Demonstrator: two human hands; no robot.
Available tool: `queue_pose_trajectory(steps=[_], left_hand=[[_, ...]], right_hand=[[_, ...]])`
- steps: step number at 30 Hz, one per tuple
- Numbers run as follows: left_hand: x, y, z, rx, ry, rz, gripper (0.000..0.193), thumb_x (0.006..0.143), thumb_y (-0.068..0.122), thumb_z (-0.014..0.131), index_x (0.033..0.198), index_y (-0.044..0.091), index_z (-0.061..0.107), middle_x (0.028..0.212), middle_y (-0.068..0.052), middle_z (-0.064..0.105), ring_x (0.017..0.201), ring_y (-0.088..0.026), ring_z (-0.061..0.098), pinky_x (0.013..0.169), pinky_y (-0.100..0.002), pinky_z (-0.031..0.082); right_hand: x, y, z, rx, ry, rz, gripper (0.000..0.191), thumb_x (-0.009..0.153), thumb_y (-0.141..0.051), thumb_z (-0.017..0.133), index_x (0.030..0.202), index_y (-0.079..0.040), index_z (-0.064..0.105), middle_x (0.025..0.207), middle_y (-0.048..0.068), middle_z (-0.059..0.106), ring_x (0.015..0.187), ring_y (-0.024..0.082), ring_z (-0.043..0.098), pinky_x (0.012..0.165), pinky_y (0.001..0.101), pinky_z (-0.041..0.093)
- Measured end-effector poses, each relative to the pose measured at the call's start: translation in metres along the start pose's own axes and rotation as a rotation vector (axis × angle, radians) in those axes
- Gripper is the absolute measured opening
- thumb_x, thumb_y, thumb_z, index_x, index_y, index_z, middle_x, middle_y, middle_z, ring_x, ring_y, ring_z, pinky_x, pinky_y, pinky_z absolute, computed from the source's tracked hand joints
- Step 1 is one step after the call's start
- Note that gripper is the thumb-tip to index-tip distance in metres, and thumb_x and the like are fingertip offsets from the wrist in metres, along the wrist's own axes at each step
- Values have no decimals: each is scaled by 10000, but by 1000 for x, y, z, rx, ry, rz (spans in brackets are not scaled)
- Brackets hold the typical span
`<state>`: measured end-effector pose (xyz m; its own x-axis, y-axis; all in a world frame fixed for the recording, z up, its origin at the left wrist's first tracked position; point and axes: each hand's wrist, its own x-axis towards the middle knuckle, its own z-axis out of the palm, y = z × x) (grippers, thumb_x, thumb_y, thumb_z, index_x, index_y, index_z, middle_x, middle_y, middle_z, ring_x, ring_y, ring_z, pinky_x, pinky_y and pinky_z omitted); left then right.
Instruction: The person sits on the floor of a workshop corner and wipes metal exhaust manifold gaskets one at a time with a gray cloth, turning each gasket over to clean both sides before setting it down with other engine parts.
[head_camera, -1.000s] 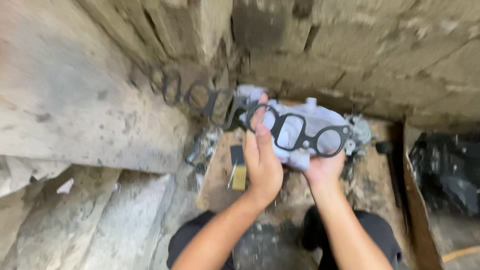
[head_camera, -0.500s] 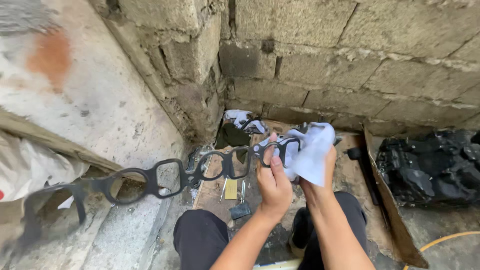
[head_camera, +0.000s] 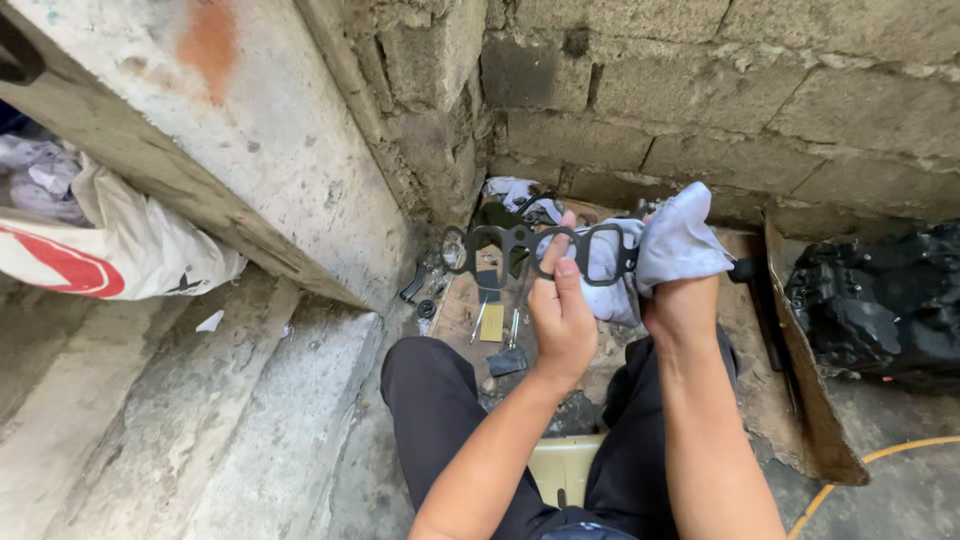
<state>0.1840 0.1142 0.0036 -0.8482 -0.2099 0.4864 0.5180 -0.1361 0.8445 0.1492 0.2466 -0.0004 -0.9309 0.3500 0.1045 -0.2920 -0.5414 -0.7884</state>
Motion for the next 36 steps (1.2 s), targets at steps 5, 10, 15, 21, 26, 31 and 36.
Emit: queue_pose_trajectory(steps=[5,10,15,21,26,31,36], left_hand=[[-18,1,5,5,-13,43,451,1154,254,398,1375,-113,539,1470,-180,607,1334,-244,591,1160,-373,440],[-19,3,-4,-145,80,-16,476,1150,261,379,1427,-113,482,1523,-193,541,1391,-264,522,1201,-389,388],[-16,15,-8,-66,74,68,470,1165,245,376,1441,-125,465,1548,-210,529,1446,-274,501,1236,-392,366],[-16,25,-7,132,-14,135,422,1153,198,396,1398,-124,515,1473,-231,592,1370,-308,587,1183,-394,432],[-31,11,-9,193,-81,101,377,1133,151,403,1336,-115,576,1338,-226,667,1255,-325,658,1107,-384,489],[-52,2,-4,210,21,84,364,1126,174,438,1274,-93,638,1183,-177,719,1086,-265,702,1000,-346,542],[-45,17,-17,39,117,1,501,1134,279,381,1370,-121,571,1336,-194,655,1223,-246,627,1088,-370,472]], right_hand=[[9,2,-4,299,-46,211,193,1112,-304,594,1004,-148,625,925,25,669,853,205,669,772,400,556],[4,-31,-10,714,-85,340,305,1119,-257,445,1201,-48,651,1189,112,704,1131,260,666,1054,412,520],[-29,-49,-8,634,-83,296,482,1082,-309,374,1336,19,619,1349,172,664,1270,310,618,1139,454,481],[-58,-42,-16,398,-120,204,340,1086,-249,470,1254,-4,636,1230,123,687,1120,244,646,1007,405,515],[-57,-18,-11,-30,-55,41,224,1088,-198,549,1186,-24,651,1132,83,705,995,188,669,898,365,542],[-42,-6,-4,135,-57,18,375,1150,-368,525,1089,-29,672,1027,65,724,910,168,702,816,354,578],[-19,-31,-6,322,126,190,234,1021,-261,556,1183,-107,624,1101,34,714,1008,180,707,946,360,577]])
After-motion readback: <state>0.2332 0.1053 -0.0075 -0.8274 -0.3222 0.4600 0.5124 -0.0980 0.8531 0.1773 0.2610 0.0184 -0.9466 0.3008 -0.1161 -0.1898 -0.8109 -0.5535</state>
